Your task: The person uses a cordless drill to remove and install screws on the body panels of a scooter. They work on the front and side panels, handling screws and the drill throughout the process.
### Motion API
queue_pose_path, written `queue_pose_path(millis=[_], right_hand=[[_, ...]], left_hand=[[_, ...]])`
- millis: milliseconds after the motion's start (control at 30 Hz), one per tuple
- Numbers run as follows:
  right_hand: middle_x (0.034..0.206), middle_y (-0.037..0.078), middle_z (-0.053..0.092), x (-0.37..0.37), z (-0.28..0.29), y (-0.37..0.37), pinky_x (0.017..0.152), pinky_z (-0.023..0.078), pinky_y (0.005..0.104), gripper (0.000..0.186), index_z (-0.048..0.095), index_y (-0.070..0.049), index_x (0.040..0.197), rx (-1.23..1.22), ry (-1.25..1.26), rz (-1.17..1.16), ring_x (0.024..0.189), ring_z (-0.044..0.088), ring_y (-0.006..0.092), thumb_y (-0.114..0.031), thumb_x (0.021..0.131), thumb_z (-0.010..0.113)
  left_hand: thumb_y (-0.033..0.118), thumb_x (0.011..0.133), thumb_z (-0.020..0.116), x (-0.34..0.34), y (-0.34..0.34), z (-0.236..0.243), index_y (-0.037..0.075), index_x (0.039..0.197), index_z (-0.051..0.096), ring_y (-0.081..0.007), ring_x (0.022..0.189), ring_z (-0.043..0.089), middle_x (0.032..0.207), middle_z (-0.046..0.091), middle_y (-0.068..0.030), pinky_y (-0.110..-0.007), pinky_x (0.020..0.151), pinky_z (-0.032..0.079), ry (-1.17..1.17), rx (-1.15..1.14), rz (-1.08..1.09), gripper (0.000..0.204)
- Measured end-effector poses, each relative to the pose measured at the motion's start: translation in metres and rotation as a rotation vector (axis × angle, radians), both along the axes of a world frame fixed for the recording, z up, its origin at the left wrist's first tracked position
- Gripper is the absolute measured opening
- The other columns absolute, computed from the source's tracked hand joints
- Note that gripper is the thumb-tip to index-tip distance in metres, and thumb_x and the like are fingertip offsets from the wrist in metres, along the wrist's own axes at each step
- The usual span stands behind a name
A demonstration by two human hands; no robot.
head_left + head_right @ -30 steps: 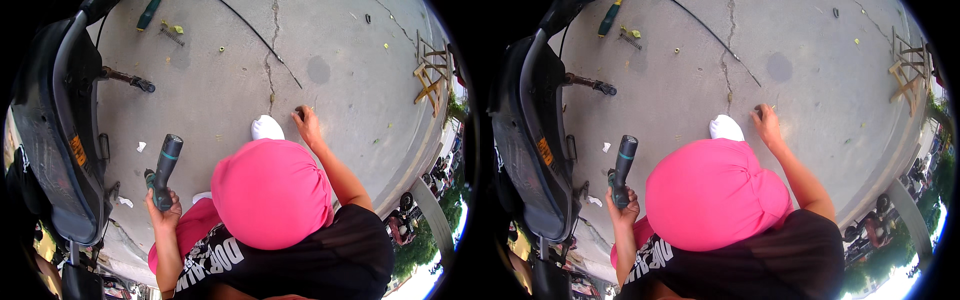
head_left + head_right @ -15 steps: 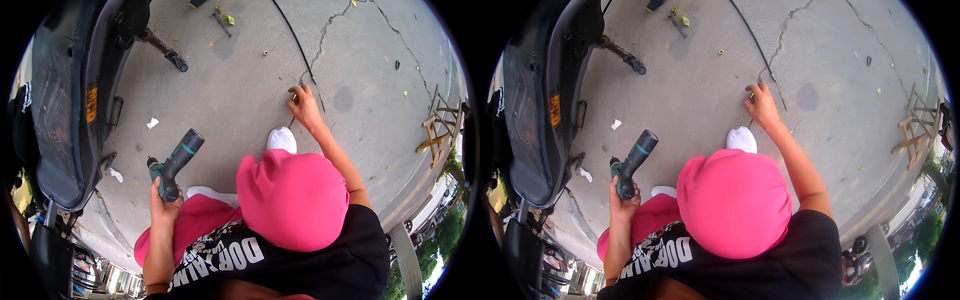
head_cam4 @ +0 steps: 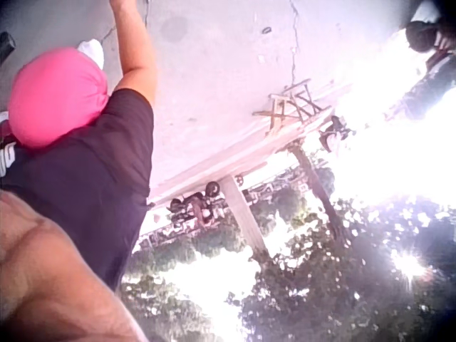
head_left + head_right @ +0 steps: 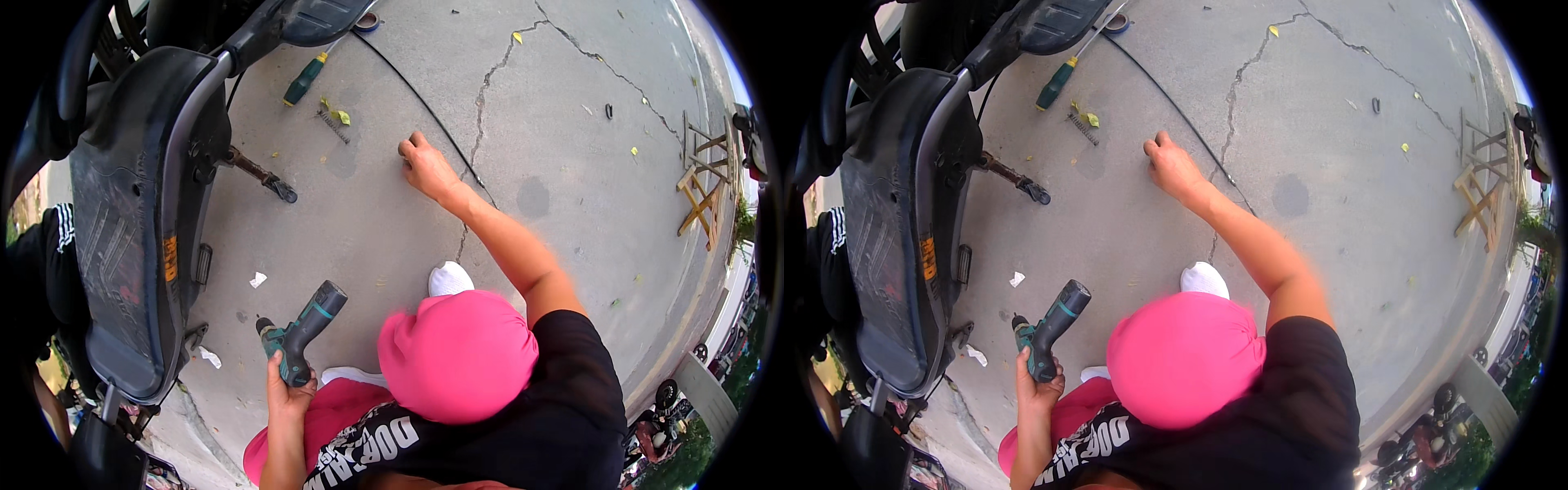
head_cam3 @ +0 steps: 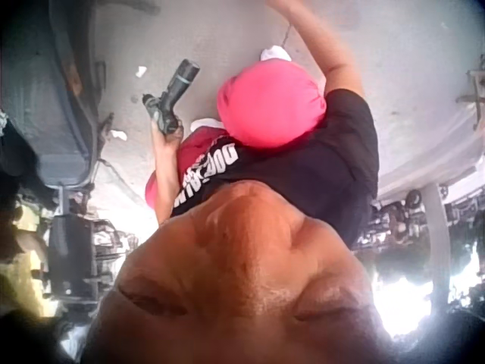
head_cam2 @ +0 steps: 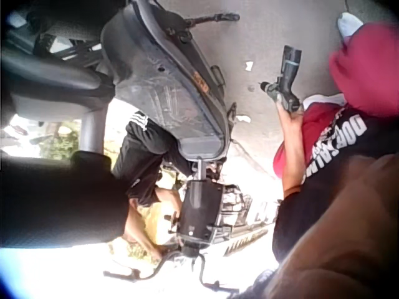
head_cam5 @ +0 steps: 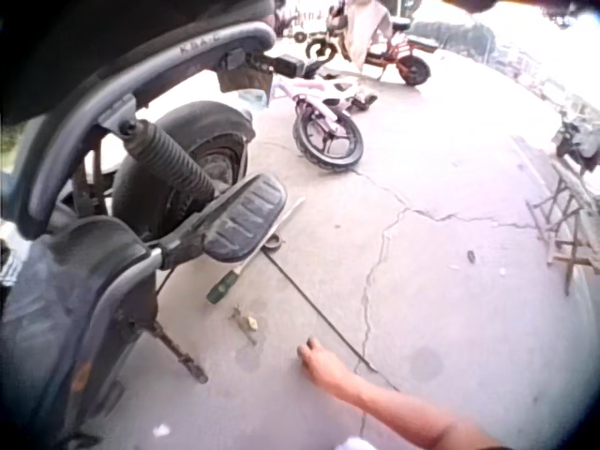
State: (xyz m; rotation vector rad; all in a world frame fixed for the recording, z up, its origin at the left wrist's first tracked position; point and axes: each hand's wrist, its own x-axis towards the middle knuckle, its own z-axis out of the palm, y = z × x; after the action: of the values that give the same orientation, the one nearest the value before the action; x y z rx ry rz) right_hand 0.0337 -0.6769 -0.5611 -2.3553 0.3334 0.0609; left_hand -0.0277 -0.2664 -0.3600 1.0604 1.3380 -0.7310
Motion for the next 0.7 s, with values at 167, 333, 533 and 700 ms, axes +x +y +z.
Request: queue_pose_path(millis=[167, 333, 533, 700], right_hand=[[0.097, 0.019, 0.053, 0.009, 0.01, -0.075, 0.078, 0.048, 0.042, 0.019, 0.057, 0.001, 0.094, -0.074, -0.133, -0.433, 0.086, 0.057, 0.0371, -0.006, 0.076, 0.057], [0.091, 0.021, 0.057, 0.021, -0.014, -0.175, 0.078, 0.049, 0.039, 0.022, 0.061, 0.002, 0.092, -0.185, -0.203, -0.678, 0.085, 0.059, 0.0348, -0.011, 0.074, 0.061], [0.098, 0.018, 0.058, 0.022, -0.035, -0.201, 0.08, 0.05, 0.0386, 0.04, 0.059, -0.003, 0.113, -0.201, -0.148, -0.54, 0.09, 0.06, 0.0311, -0.007, 0.074, 0.067], [0.109, 0.015, 0.055, 0.012, -0.036, -0.194, 0.079, 0.051, 0.0344, 0.049, 0.053, -0.005, 0.122, -0.079, -0.234, -0.508, 0.093, 0.061, 0.0247, 0.0, 0.075, 0.066]], left_hand=[[0.044, 0.075, 0.07, 0.004, 0.002, -0.009, 0.012, 0.089, 0.058, -0.0228, 0.056, 0.054, 0.068, 0.057, -0.0045, -0.031, 0.044, 0.04, 0.039, -0.001, -0.024, 0.038], [0.045, 0.075, 0.069, 0.009, 0.003, -0.015, 0.012, 0.088, 0.057, -0.0238, 0.055, 0.055, 0.067, 0.056, -0.004, -0.031, 0.043, 0.04, 0.049, -0.019, -0.032, 0.037], [0.046, 0.073, 0.071, 0.009, 0.004, -0.018, 0.013, 0.091, 0.056, -0.0247, 0.055, 0.056, 0.067, 0.056, -0.0033, -0.031, 0.043, 0.041, 0.057, -0.014, -0.051, 0.041], [0.046, 0.071, 0.073, 0.009, 0.001, -0.021, 0.013, 0.092, 0.055, -0.0254, 0.055, 0.056, 0.068, 0.056, -0.0034, -0.031, 0.045, 0.042, 0.065, 0.014, -0.069, 0.044]])
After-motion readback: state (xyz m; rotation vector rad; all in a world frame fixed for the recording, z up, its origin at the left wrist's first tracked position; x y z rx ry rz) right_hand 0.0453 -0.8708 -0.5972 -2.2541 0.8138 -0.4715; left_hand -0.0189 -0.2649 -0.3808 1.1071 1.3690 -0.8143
